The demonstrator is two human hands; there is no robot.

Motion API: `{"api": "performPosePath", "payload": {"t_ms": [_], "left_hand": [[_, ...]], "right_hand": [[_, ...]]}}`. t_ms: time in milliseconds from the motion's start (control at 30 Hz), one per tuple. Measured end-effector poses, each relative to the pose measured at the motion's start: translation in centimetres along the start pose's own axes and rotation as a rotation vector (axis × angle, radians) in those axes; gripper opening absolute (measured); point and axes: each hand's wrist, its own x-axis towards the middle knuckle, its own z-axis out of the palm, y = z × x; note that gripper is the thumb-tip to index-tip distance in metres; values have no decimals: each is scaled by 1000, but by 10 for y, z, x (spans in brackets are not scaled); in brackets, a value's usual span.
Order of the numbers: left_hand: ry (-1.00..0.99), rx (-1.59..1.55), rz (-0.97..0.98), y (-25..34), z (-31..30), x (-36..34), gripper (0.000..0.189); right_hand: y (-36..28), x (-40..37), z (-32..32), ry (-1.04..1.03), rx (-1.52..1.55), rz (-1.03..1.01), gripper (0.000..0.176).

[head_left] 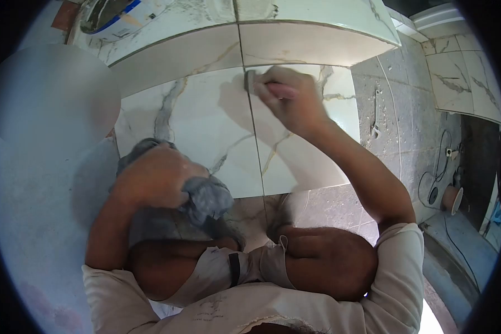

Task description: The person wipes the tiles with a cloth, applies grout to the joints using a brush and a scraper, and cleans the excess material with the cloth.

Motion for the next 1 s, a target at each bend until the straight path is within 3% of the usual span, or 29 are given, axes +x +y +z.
{"api": "performPosePath", "payload": {"t_ms": [67, 167, 233, 333, 367, 467, 533, 600, 700, 767, 800, 900, 1000], "left_hand": [[60, 17, -116, -12, -1, -11, 51], [170, -62, -240, -35, -1, -26, 52], [294, -11, -278, -43, -4, -35, 48], [414, 27, -295, -60, 0, -41, 50], [413, 12, -283, -58, -4, -41, 50], [453, -67, -277, -63, -18, -36, 52], [588, -90, -201, -79, -14, -30, 50], [632, -97, -207, -78, -13, -23, 53], [635, -125, -196, -73, -19, -6, 56], [601, -152, -167, -78, -20, 4, 57], [632, -136, -164, -82, -16, 11, 57], [651, -146, -150, -88, -9, 20, 56], [674, -173, -129, -90, -12, 25, 55]], "right_hand": [[0, -2, 16, -232, -102, -49, 8], [-45, -37, 4, -668, 5, 123, 8], [-59, -45, 0, -661, -27, 96, 8], [-41, -12, 4, -376, -145, -75, 8], [-31, -2, 10, -337, -156, -48, 7], [-30, -31, 16, -515, -134, 36, 8], [-54, -74, 10, -681, -67, 145, 12], [-81, -122, 6, -685, -136, 146, 21], [-119, -141, -3, -776, -168, 333, 26], [-130, -134, -7, -661, -136, 296, 25], [-139, -116, -9, -624, -51, 452, 21], [-109, -84, 16, -312, -184, 211, 24], [-91, -108, 29, -369, -204, 324, 30]]}}
